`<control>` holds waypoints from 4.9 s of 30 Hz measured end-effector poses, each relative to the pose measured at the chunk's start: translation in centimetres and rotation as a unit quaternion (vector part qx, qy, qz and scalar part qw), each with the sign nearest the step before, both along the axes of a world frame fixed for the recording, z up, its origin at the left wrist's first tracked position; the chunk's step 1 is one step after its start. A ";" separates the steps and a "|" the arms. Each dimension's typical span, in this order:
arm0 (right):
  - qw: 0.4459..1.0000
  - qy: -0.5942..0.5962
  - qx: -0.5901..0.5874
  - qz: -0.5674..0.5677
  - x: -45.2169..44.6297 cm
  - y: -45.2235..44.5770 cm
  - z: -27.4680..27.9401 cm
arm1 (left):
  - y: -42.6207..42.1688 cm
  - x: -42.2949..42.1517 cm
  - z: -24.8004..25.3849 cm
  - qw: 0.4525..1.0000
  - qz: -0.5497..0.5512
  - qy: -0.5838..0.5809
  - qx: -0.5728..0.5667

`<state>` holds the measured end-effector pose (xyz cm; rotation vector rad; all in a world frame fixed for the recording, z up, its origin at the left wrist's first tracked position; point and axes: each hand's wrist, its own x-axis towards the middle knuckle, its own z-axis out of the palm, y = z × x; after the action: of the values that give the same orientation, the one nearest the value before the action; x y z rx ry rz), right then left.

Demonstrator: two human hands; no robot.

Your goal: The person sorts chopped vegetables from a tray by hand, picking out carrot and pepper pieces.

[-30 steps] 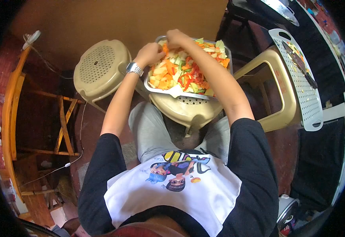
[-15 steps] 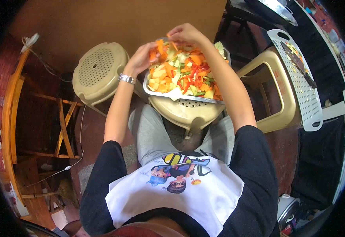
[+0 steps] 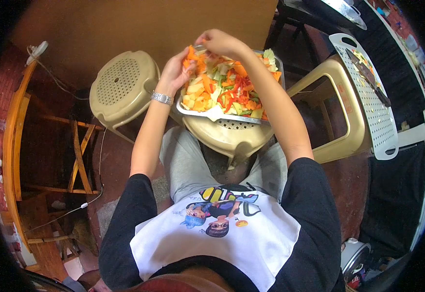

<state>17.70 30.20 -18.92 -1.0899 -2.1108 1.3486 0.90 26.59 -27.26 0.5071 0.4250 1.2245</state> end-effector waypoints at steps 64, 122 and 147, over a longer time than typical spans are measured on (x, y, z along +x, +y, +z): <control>0.956 -0.201 0.208 0.052 -4.2 -2.8 -0.1 | -2.9 -2.3 -0.6 0.983 -0.113 -0.133 0.047; 0.977 -0.140 0.158 0.000 -1.6 0.3 -0.7 | -0.6 -1.8 0.4 0.975 0.215 0.037 -0.037; 0.959 -0.212 0.188 0.026 -2.7 1.3 -2.0 | -1.0 -1.7 -0.6 0.977 0.197 -0.041 -0.069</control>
<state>14.99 31.55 -20.88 -1.2418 -2.5773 0.7215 -0.79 25.60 -27.90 0.2563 0.5521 1.5787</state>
